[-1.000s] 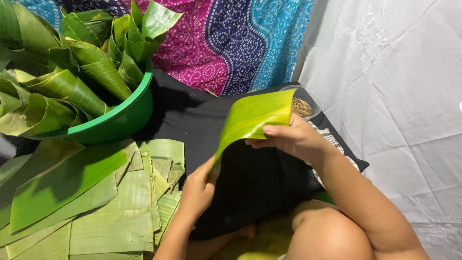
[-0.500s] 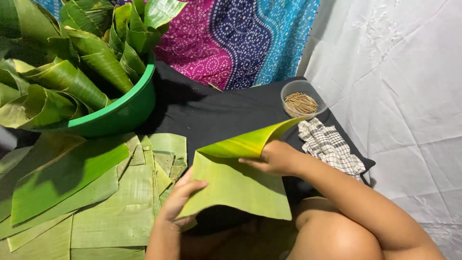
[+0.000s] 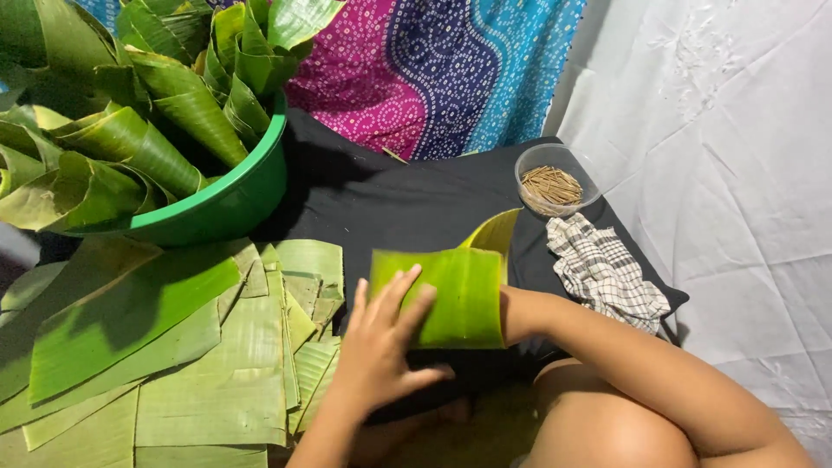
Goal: Wiping banana leaves with a cloth and rolling them into cones, then securing them with small wooden pins.
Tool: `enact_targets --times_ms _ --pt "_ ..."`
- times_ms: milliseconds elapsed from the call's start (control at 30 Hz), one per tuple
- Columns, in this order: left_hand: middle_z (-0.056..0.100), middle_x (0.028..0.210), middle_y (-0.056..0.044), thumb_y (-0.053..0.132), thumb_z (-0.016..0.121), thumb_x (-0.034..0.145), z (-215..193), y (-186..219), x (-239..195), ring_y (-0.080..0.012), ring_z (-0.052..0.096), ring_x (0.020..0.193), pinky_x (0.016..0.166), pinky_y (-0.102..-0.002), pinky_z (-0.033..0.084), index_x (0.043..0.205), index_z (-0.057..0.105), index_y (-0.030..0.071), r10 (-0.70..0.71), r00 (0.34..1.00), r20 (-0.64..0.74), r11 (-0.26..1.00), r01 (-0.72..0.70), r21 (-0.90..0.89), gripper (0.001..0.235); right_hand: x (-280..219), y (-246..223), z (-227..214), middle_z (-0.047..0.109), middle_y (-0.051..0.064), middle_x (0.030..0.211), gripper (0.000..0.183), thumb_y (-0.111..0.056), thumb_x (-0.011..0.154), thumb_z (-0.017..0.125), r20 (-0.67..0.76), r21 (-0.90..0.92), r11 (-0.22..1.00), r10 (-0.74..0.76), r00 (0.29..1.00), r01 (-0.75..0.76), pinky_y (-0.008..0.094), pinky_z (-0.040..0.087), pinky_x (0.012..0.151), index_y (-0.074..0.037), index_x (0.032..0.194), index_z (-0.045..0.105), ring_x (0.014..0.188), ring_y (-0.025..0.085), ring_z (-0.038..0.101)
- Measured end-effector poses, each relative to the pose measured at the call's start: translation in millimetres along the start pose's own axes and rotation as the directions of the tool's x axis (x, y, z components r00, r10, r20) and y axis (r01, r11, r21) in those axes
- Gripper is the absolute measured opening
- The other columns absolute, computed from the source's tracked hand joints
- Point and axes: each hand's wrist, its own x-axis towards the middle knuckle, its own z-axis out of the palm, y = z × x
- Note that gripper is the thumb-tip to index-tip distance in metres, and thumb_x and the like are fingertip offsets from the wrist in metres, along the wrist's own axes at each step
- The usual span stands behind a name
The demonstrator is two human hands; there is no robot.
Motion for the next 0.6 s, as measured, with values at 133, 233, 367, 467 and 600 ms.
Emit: enact_targets --times_ms 133,233,367,467,600 --pt "0.068 0.132 -0.006 0.013 0.084 0.068 -9.7 6.5 -1.1 -0.0275 0.074 0.098 0.070 -0.036 0.057 0.157 0.029 0.018 -0.111 0.992 -0.060 0.986 0.102 -0.130 0.105 11.0 -57.3 -22.8 0.076 0.006 0.118 0.043 -0.011 0.077 0.073 0.027 0.108 0.964 0.240 0.970 -0.242 0.036 0.060 0.087 -0.014 0.121 0.071 0.104 0.021 0.074" --pt "0.078 0.121 0.001 0.020 0.088 0.063 -25.3 9.8 4.7 -0.0274 0.078 0.099 0.074 -0.040 0.059 0.147 0.046 0.028 -0.372 0.869 0.327 0.813 0.475 -0.337 0.095 15.8 -66.9 -26.9 0.076 0.005 0.116 0.041 -0.011 0.079 0.071 0.077 0.167 0.944 0.274 0.959 -0.283 0.034 0.059 0.085 -0.012 0.120 0.072 0.102 0.020 0.072" --pt "0.073 0.112 -0.007 0.011 0.078 0.065 -20.3 -1.1 -2.2 -0.0167 0.065 0.093 0.082 -0.028 0.053 0.144 0.053 0.010 -0.169 0.679 0.715 0.370 0.716 -0.592 0.083 14.7 -76.9 -36.9 0.074 0.003 0.111 0.038 -0.010 0.081 0.066 0.206 0.283 0.882 0.329 0.922 -0.378 0.031 0.056 0.082 -0.008 0.119 0.072 0.096 0.016 0.068" --pt "0.058 0.097 -0.005 0.010 0.084 0.070 24.2 -28.9 -39.7 -0.0138 0.049 0.080 0.070 -0.026 0.037 0.135 0.050 0.006 0.156 0.591 0.791 -0.208 0.803 -0.559 0.073 11.2 -81.3 -44.5 0.073 0.001 0.108 0.036 -0.010 0.083 0.063 0.295 0.355 0.825 0.348 0.890 -0.440 0.029 0.055 0.080 -0.005 0.118 0.073 0.093 0.014 0.065" --pt "0.053 0.073 -0.011 0.013 0.092 0.075 63.0 -35.7 -69.1 -0.0042 0.034 0.051 0.037 -0.014 0.023 0.132 0.046 0.007 0.529 0.592 0.608 -0.704 0.707 -0.075 0.072 1.8 -81.6 -58.4 0.071 -0.001 0.103 0.035 -0.009 0.086 0.058 0.428 0.437 0.720 0.361 0.828 -0.540 0.026 0.052 0.077 -0.001 0.117 0.073 0.087 0.011 0.060"
